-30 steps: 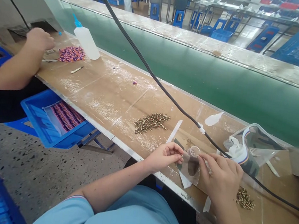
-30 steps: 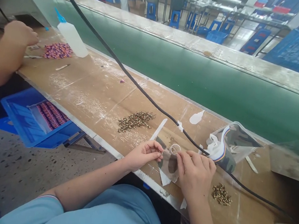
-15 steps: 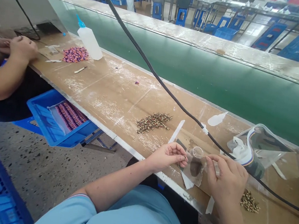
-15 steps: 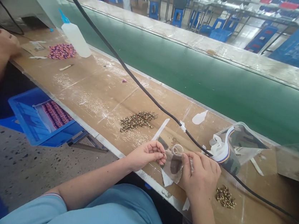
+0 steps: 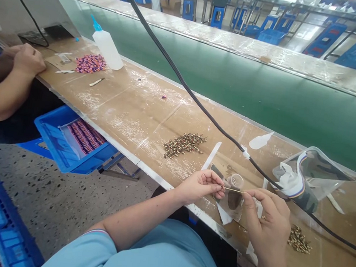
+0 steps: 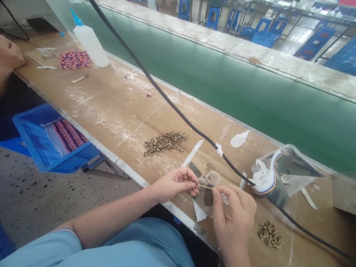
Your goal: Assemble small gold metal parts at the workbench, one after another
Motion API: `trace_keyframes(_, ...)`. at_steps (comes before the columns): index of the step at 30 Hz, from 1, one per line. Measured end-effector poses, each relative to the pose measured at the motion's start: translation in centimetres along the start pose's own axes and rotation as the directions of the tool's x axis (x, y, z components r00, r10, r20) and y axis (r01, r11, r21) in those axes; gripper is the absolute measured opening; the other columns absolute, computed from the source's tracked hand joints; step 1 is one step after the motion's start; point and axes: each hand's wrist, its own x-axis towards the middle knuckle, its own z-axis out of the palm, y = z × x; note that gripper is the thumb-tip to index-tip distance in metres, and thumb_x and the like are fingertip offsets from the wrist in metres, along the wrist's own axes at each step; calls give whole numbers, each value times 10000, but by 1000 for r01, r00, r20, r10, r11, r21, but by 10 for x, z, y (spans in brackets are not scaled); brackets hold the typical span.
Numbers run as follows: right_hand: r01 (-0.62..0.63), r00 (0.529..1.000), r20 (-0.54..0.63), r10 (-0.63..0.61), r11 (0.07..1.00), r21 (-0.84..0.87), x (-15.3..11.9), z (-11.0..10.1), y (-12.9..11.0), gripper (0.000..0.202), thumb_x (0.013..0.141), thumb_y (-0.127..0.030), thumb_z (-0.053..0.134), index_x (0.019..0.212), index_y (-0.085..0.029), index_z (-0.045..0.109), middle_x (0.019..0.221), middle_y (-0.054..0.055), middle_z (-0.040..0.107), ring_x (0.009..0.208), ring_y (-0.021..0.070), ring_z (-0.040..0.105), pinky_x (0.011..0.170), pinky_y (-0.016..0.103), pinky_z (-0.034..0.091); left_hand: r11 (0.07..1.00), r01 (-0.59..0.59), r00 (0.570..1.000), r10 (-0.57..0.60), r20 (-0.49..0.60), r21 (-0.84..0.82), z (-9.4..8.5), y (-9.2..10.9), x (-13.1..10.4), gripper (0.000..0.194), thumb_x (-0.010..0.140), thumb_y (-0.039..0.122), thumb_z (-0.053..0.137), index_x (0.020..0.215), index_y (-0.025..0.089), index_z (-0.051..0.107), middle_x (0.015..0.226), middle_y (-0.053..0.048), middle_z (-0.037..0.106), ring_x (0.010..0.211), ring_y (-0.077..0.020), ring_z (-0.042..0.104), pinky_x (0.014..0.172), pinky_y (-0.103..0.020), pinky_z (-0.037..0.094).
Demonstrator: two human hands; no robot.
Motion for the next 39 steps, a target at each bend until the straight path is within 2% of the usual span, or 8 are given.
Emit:
trace_keyframes(8, 41, 999, 8, -41, 999, -12, -1, 4, 0, 99, 890, -280, 551, 840, -220, 613, 807, 24, 640, 780, 166, 560, 763, 316, 382, 1000, 0, 1000, 0, 3, 1, -1, -1, 0, 381, 620, 381, 802, 795, 117, 590, 658, -24, 681, 622, -117, 661, 670, -277, 529)
trace_keyframes(17, 279, 960, 13, -279, 959, -54, 5, -5, -11, 23, 840, -223, 631, 845, -244, 637, 790, -6, 667, 776, 151, 549, 761, 321, 370, 1000, -13, 1000, 13, 2, 13, 2, 0, -1, 403, 612, 405, 805, 787, 115, 586, 669, -21, 678, 625, -110, 651, 687, -275, 523)
trace_keyframes(23, 167, 985, -25, -170, 982, -84, 4, 1, -5, 33, 857, -234, 609, 830, -222, 622, 795, 16, 656, 719, 148, 541, 740, 327, 367, 1000, -7, 1000, 7, 7, 30, 1, 0, -2, 390, 615, 402, 802, 778, 119, 588, 664, -23, 675, 626, -114, 653, 690, -284, 524)
trace_keyframes(30, 40, 997, -70, -41, 999, -13, -3, -1, -1, 50, 870, -243, 581, 852, -223, 624, 807, 21, 645, 762, 162, 578, 767, 326, 398, 1000, -19, 1000, 19, 6, 24, 1, 0, -1, 387, 616, 398, 803, 775, 121, 584, 682, -26, 677, 650, -124, 661, 708, -298, 530)
trace_keyframes(34, 14, 994, -110, -18, 999, -39, -2, -3, 5, 41, 858, -237, 598, 843, -214, 629, 802, 32, 651, 748, 169, 581, 742, 328, 404, 1000, -21, 1000, 21, 8, 11, 1, 0, -1, 388, 607, 390, 811, 763, 119, 581, 696, -25, 677, 658, -119, 661, 696, -280, 528)
trace_keyframes(39, 31, 991, -120, -54, 983, -183, 1, 1, 17, 89, 846, -275, 619, 801, -211, 661, 774, 35, 672, 722, 169, 582, 705, 321, 383, 1000, -23, 1000, 23, -6, 21, 2, 2, -1, 385, 601, 393, 811, 749, 120, 584, 687, -23, 672, 654, -121, 656, 693, -289, 530)
